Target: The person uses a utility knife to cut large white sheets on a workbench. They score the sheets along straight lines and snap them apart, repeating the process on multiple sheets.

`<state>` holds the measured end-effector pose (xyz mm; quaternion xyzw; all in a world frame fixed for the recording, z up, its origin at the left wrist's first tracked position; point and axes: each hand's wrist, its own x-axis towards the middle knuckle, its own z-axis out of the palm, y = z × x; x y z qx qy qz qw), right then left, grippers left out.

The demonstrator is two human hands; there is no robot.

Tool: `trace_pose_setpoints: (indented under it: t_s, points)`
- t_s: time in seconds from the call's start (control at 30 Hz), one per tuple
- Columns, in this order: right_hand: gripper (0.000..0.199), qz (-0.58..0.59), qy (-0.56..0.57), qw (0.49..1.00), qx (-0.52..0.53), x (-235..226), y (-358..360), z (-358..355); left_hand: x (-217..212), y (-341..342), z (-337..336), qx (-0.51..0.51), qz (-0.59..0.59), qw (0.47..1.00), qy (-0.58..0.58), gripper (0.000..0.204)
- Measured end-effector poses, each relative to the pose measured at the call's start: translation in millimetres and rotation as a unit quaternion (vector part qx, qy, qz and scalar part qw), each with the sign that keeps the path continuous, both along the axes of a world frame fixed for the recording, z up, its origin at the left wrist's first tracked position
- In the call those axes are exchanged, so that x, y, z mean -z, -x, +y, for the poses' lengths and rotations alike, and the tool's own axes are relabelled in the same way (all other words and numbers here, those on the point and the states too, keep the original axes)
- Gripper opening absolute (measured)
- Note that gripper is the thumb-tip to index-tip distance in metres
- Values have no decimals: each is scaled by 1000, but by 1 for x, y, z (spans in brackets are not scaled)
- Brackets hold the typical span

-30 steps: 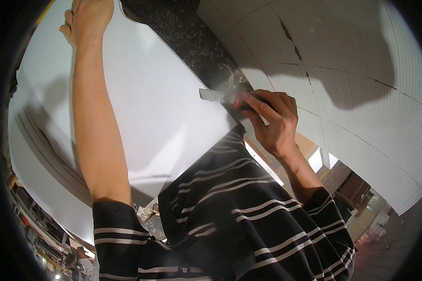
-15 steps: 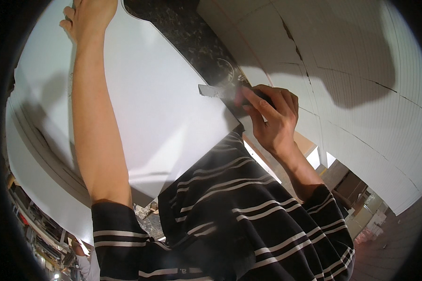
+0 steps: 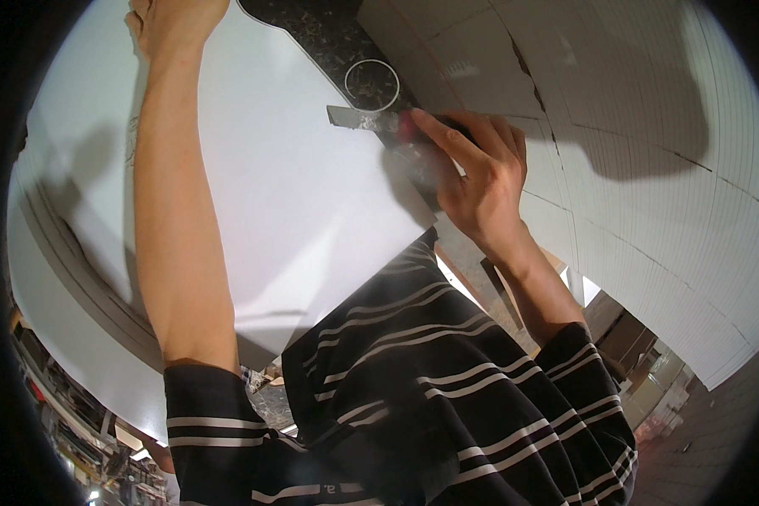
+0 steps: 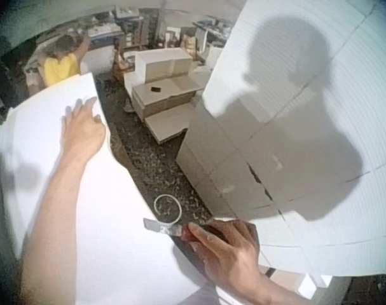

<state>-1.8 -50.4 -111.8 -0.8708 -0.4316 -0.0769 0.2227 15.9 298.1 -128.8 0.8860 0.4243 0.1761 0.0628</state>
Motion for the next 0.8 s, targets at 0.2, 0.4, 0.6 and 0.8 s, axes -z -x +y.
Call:
trace_pose_setpoints:
  t_s: [0.2,0.4,0.6,0.8]
  points:
    - [34,-20,-12,1000,-8,1,-11,25,5,1,9,13,-61,998,-21,52]
    - [36,-16,-20,1000,-6,3,-25,51,-2,3,14,-5,-167,979,114,48]
    - [27,-47,-62,997,-27,16,-45,84,6,4,22,25,-188,981,46,44]
    - [27,-14,-89,994,-65,17,-61,97,6,8,19,4,-213,977,24,41]
